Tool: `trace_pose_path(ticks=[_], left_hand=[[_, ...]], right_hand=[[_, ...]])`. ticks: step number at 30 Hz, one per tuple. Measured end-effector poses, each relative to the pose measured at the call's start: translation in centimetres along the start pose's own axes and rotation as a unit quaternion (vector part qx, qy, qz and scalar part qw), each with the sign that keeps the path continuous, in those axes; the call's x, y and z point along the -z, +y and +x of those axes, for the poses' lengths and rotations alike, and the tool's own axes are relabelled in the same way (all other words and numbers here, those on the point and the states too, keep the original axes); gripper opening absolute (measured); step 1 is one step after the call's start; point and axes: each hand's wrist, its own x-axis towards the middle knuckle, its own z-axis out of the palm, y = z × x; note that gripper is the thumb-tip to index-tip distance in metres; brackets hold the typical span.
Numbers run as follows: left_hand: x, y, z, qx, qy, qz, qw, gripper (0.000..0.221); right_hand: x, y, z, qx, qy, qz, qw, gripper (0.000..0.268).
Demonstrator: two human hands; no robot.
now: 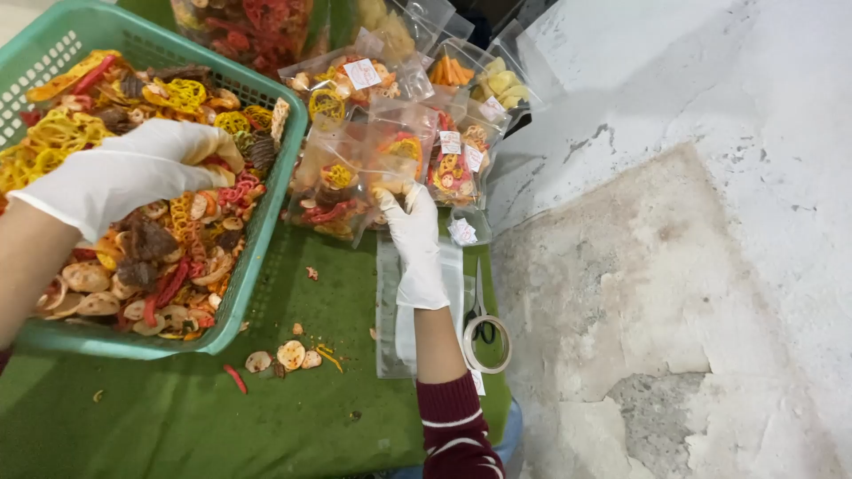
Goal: The person packs colorful dried fruit slices from a green basket into clear plastic bags, seals them, and applies small labels. The person uses scissors and tape during the process.
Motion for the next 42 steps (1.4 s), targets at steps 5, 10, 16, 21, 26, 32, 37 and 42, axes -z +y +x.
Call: trace_pose_path(ticks=[5, 10, 16, 21, 26, 32, 37, 42], left_hand=[[3.3, 9.4, -2.9, -0.078, 0.129, -0.06, 0.987, 0.018], [2.4, 15.0, -1.2, -0.234, 0.18, -0.051, 0.954, 0.011], [-0.7, 16.0, 5.9, -0.208, 0.115, 0.234, 0.943, 0.005], [-0.2, 16.1, 4.4, -0.18, 0.092, 0.192, 0.96, 0.015], [0.1, 15.9, 3.7, -0.193, 0.114, 0.167, 0.96, 0.015], [-0.9, 15.1, 5.2, -0.241, 0.103, 0.087, 0.961, 0.027], [-0.2, 15.6, 3.7, -0.234, 0.121, 0.071, 0.962, 0.015], [0.8, 14.5, 1.4, -0.263, 0.283, 0.192, 0.902, 0.056]], right_hand=[[0.0, -0.1, -0.1, -0.015, -0.007, 0.028, 0.999, 0.012], [-0.1, -0.7, -0.3, -0.025, 0.008, 0.024, 0.999, 0.015], [0.2, -1.3, -0.6, -0.026, -0.012, -0.007, 1.0, 0.021], [0.3, -1.7, -0.8, 0.005, -0.018, -0.004, 1.0, 0.024], [0.3, -1.9, -0.8, -0.022, -0.016, -0.003, 1.0, 0.018], [0.1, -2.0, -0.8, -0.037, -0.015, 0.009, 0.999, 0.023], [0.3, -2.6, -0.9, -0.037, -0.027, -0.004, 0.999, 0.015], [0.3, -2.9, -0.9, -0.029, -0.029, 0.035, 0.999, 0.002]])
